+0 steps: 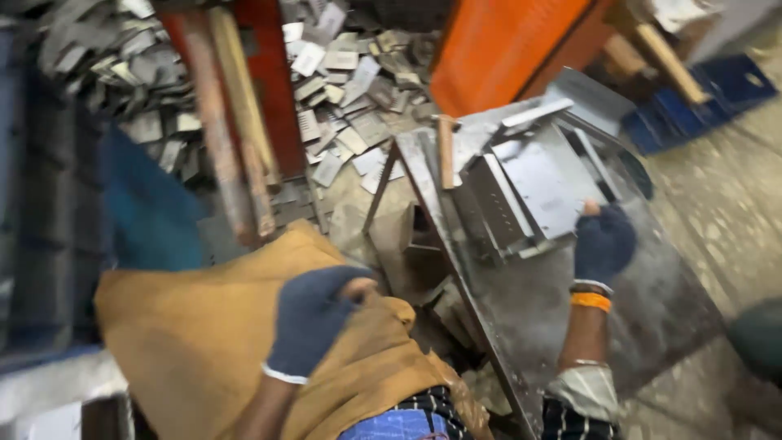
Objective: Use a spot welding machine to join metal components into an enclosure assembly.
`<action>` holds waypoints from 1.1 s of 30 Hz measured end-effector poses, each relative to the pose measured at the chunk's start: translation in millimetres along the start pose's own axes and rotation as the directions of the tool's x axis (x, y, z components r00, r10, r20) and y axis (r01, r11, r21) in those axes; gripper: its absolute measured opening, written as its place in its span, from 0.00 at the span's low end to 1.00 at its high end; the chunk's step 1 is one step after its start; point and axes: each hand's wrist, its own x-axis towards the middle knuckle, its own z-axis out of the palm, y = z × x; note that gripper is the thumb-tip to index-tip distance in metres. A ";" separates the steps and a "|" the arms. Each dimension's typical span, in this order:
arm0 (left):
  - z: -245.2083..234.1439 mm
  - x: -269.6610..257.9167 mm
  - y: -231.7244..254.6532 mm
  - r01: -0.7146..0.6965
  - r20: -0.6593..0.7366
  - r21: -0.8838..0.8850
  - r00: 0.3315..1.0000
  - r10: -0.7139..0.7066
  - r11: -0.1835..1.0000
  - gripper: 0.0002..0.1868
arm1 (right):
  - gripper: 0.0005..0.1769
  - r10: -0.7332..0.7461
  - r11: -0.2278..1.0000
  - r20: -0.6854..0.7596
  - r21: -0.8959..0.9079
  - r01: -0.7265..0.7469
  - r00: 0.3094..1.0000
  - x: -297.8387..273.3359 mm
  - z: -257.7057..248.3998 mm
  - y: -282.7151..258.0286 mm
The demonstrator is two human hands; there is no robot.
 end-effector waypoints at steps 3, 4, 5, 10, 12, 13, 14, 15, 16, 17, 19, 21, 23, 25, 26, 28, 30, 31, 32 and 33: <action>-37.5 -33.5 -52.4 0.256 -0.243 -0.026 0.936 -0.255 0.966 0.10 | 0.18 -0.010 0.940 -0.033 -0.342 -0.001 0.999 13.1 -5.9 -52.5; -53.6 -47.6 -71.2 0.280 -0.287 -0.021 0.918 -0.274 0.960 0.10 | 0.18 -0.035 0.952 -0.008 -0.305 0.031 0.999 13.8 10.1 -77.8; -70.2 -64.3 -89.3 0.299 -0.388 0.042 0.884 -0.260 0.953 0.13 | 0.17 -0.044 0.974 0.080 -0.219 0.060 0.996 12.5 24.4 -104.3; -120.2 -174.6 -137.4 0.607 -0.754 0.511 0.657 -0.022 0.608 0.23 | 0.07 -0.316 0.924 0.546 0.362 0.121 0.776 -41.4 78.5 -306.5; -126.8 -215.7 -152.8 0.852 -0.855 0.516 0.519 -0.013 0.091 0.25 | 0.07 -0.694 0.621 0.541 0.784 0.013 0.475 -83.9 89.1 -371.6; -124.0 -248.6 -178.1 0.868 -0.870 0.491 0.493 -0.008 0.066 0.25 | 0.07 -0.718 0.596 0.527 0.803 0.008 0.455 -98.5 90.8 -397.2; -120.3 -278.8 -204.4 0.894 -0.886 0.448 0.444 -0.132 0.002 0.21 | 0.06 -0.820 0.482 0.467 0.875 -0.042 0.332 -112.6 89.6 -420.2; -115.6 -308.4 -230.2 0.911 -0.890 0.408 0.381 -0.250 -0.065 0.16 | 0.07 -0.901 0.366 0.381 0.924 -0.108 0.209 -126.3 87.6 -442.2; -123.3 -311.8 -227.3 0.916 -0.897 0.395 0.367 -0.244 -0.072 0.16 | 0.07 -0.908 0.353 0.368 0.929 -0.109 0.201 -133.6 84.4 -458.1; -130.5 -314.7 -223.9 0.914 -0.863 0.404 0.370 -0.343 -0.030 0.12 | 0.06 -0.936 0.303 0.317 0.947 -0.105 0.155 -140.3 80.8 -473.3; -152.5 -309.3 -193.7 0.916 -0.824 0.401 0.368 -0.432 0.016 0.09 | 0.05 -0.961 0.246 0.256 0.964 -0.098 0.105 -149.5 70.0 -500.8; -184.5 -288.8 -144.0 0.846 -0.772 0.529 0.515 -0.372 0.072 0.15 | 0.12 -0.992 0.097 0.098 0.995 -0.017 0.079 -152.3 61.9 -527.5; -204.4 -271.9 -86.2 0.829 -0.758 0.550 0.546 -0.357 0.101 0.19 | 0.17 -0.986 0.058 0.044 0.995 0.082 0.159 -144.5 32.4 -556.7; -218.9 -253.4 -36.1 0.811 -0.745 0.572 0.577 -0.336 0.125 0.25 | 0.23 -0.971 0.020 -0.024 0.983 0.182 0.236 -152.2 21.8 -575.2; -219.3 -244.0 -14.7 0.694 -0.611 0.699 0.705 -0.360 0.173 0.26 | 0.25 -0.965 0.090 0.021 0.963 0.253 0.262 -163.6 24.5 -576.4; -223.1 -221.9 14.9 0.560 -0.462 0.798 0.805 -0.372 0.221 0.27 | 0.27 -0.956 0.152 0.056 0.935 0.321 0.289 -173.3 30.8 -574.5; -229.6 -195.7 30.8 0.097 -0.143 0.969 0.971 0.194 0.228 0.27 | 0.25 -0.914 0.371 0.296 0.887 0.274 0.279 -168.9 38.2 -567.9; -237.0 -188.7 19.6 0.100 -0.146 0.969 0.970 0.195 0.226 0.27 | 0.25 -0.915 0.367 0.292 0.888 0.276 0.277 -162.4 40.2 -561.1; -245.0 -180.9 7.9 0.230 -0.341 0.919 0.872 0.352 0.320 0.22 | 0.24 -0.827 0.539 0.447 0.804 0.253 0.340 -156.2 41.2 -553.5; -252.9 -172.7 -3.9 0.326 -0.519 0.841 0.711 0.475 0.431 0.18 | 0.23 -0.708 0.690 0.583 0.690 0.217 0.397 -150.0 42.5 -545.9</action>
